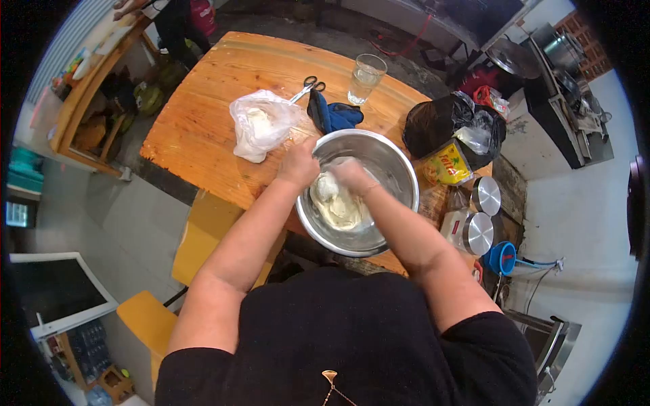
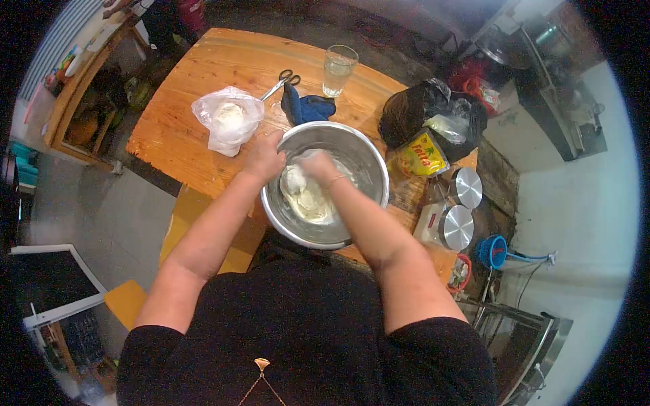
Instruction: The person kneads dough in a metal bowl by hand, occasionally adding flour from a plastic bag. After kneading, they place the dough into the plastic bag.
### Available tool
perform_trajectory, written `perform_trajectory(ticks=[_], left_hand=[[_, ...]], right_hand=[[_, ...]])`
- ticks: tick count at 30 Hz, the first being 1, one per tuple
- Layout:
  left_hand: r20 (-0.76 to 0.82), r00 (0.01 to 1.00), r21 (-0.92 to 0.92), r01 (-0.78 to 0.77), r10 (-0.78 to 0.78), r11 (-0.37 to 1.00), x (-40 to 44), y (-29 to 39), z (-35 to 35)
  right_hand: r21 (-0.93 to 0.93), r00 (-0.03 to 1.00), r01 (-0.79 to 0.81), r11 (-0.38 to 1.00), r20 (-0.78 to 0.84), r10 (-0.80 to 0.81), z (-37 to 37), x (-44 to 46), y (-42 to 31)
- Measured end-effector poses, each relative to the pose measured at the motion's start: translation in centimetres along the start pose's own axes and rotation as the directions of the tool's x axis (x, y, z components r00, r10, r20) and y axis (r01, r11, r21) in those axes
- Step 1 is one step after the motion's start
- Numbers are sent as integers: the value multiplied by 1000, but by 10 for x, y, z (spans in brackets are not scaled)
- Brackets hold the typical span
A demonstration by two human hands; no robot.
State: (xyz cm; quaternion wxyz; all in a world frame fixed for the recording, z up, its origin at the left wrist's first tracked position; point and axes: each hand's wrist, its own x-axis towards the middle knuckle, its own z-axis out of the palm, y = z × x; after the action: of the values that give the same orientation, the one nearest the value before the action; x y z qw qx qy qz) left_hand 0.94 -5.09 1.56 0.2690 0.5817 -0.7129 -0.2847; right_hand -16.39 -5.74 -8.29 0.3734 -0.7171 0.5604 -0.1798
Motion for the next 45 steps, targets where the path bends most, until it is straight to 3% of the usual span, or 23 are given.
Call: perform_trajectory(ticks=[1,4,6,8,12,15,17,21,23,24,31,33,34,36,37,39,41,43,45], left_hand=[[7,1000,22,-5,4,1000,1,2,-2],[19,1000,81,0,-2,997,1,-6,3],[12,1000,105,11,-13,994,2,-8,4],[3,1000,76,-1,1,997,0,-2,0],[2,1000,29,-3,3,1000,0,-3,0],[-27,999,26,-44,44,999,-2,-8,3],[-59,995,-27,-85,84,996,0,-10,5],[-40,997,-36,-71,69,997,-2,-10,5],[-18,1000,10,-25,25,1000,-2,-8,3],[-17,999,15,-31,32,999,-3,-6,1],[0,999,-35,-38,38,999,-4,-1,-5],[-2,998,-35,-56,56,998,-5,0,-4],[-31,999,-46,-36,34,998,-6,-1,-2],[-62,998,-53,-27,23,998,-9,1,-2],[-54,998,16,34,-33,999,-7,4,-2],[-47,995,84,95,-91,992,-8,4,-2],[-61,994,72,91,-87,993,-9,3,1],[-36,997,67,67,-65,995,-7,-2,4],[-15,999,62,43,-42,997,-5,-4,6]], right_hand=[[-146,1000,8,989,-8,-9,19,13,5],[-53,988,71,996,145,-63,1,-14,-52],[-361,931,247,899,347,-117,-33,-55,-106],[-526,908,376,763,376,-188,-52,-94,-125],[-585,840,456,671,532,-107,-82,-127,-116],[-618,876,321,718,481,23,-79,-129,-94],[-592,935,77,802,322,148,-73,-125,-84],[-545,962,15,838,238,137,-56,-98,-67],[-623,967,44,781,223,123,-58,-78,-73],[-608,990,32,794,128,58,-48,-69,-58],[-631,1000,-6,776,-11,-1,-40,-38,-49],[-621,987,25,783,-109,-118,-38,-30,-45],[-626,985,19,780,-120,-121,-39,-28,-49],[-518,964,-138,844,-264,-4,-37,-25,-60],[-521,962,-133,843,-271,-16,-36,-18,-57],[-356,920,-341,870,-318,230,-32,-8,-42],[-130,913,-408,903,-68,403,-68,-23,-79],[-50,981,-172,984,-101,167,-81,-40,-90],[-129,968,-240,962,-110,227,-116,-68,-147]])
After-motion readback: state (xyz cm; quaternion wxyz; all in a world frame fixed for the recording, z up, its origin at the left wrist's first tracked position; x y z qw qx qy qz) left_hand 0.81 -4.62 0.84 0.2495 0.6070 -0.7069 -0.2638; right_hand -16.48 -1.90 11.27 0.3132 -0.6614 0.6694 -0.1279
